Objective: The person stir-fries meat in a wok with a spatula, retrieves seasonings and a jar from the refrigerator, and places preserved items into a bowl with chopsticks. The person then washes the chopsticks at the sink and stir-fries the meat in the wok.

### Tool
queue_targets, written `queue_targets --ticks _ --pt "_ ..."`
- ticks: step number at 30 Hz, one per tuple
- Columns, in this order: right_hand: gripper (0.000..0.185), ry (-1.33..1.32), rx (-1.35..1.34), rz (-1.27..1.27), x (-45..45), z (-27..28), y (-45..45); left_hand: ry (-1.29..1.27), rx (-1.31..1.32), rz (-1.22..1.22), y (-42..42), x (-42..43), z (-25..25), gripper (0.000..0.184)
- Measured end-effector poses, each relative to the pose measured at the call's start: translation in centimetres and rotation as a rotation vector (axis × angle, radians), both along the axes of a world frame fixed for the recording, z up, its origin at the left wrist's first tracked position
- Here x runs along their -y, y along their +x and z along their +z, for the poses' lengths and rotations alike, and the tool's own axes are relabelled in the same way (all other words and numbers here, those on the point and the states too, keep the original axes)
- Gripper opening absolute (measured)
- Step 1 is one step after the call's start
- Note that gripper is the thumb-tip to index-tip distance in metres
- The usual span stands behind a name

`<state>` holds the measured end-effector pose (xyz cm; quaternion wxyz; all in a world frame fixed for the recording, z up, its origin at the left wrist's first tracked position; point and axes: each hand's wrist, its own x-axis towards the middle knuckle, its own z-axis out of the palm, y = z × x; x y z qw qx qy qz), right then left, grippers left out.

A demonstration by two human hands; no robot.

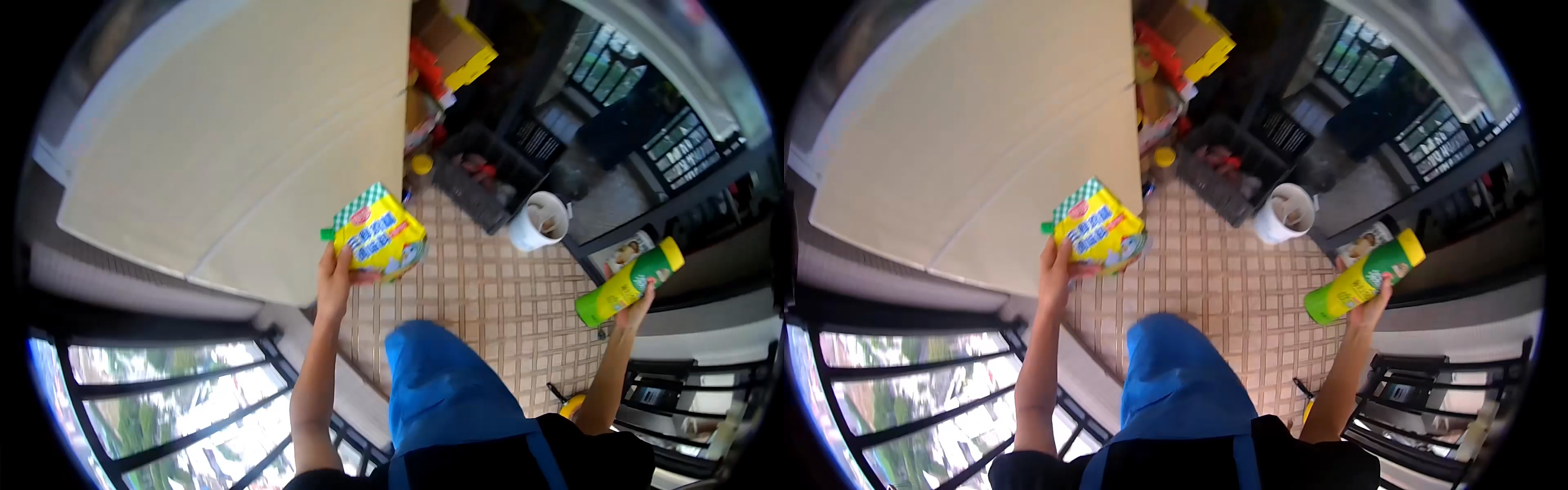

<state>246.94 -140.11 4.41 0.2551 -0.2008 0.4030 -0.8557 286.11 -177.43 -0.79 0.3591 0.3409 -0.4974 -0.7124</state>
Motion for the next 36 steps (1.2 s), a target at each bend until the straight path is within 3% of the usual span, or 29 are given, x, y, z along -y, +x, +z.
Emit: queue_targets --ticks 4,7,8,13,17,21,24,27,36 --pt "0.049 -0.057 -0.097 -0.151 2.2 6.5 3.6 -0.163 -0.001 -0.089 2.4 -2.8 14.5 0.032" --pt "0.042 -0.049 -0.002 -0.250 2.3 5.0 2.5 -0.288 -0.086 -0.122 4.6 -3.9 17.1 0.031" --pt "0.039 -0.099 0.037 -0.261 2.0 6.2 1.5 -0.335 -0.102 -0.117 4.7 -5.5 20.7 0.030" --pt "0.036 -0.113 0.038 -0.249 8.7 10.2 -7.5 -0.487 -0.289 -0.106 2.8 -3.0 33.4 0.032" --pt "0.037 -0.163 0.020 -0.210 13.5 13.7 -15.9 -0.768 -0.451 -0.073 -0.8 -3.2 43.1 0.032" --pt "0.031 -0.164 -0.001 -0.201 19.5 15.5 -27.6 -0.903 -0.625 -0.264 -7.5 -2.3 52.4 0.035" --pt "0.038 -0.178 -0.105 -0.116 22.8 17.7 -30.6 -0.860 -0.747 -0.119 -14.6 -2.7 57.0 0.025" --pt "0.038 -0.178 -0.139 -0.068 25.3 19.4 -32.4 -1.003 -0.716 -0.035 -19.9 -6.2 57.1 0.038" --pt "0.039 -0.146 -0.131 -0.021 27.0 19.3 -35.4 -1.073 -0.509 -0.217 -33.1 -4.9 57.1 0.033"
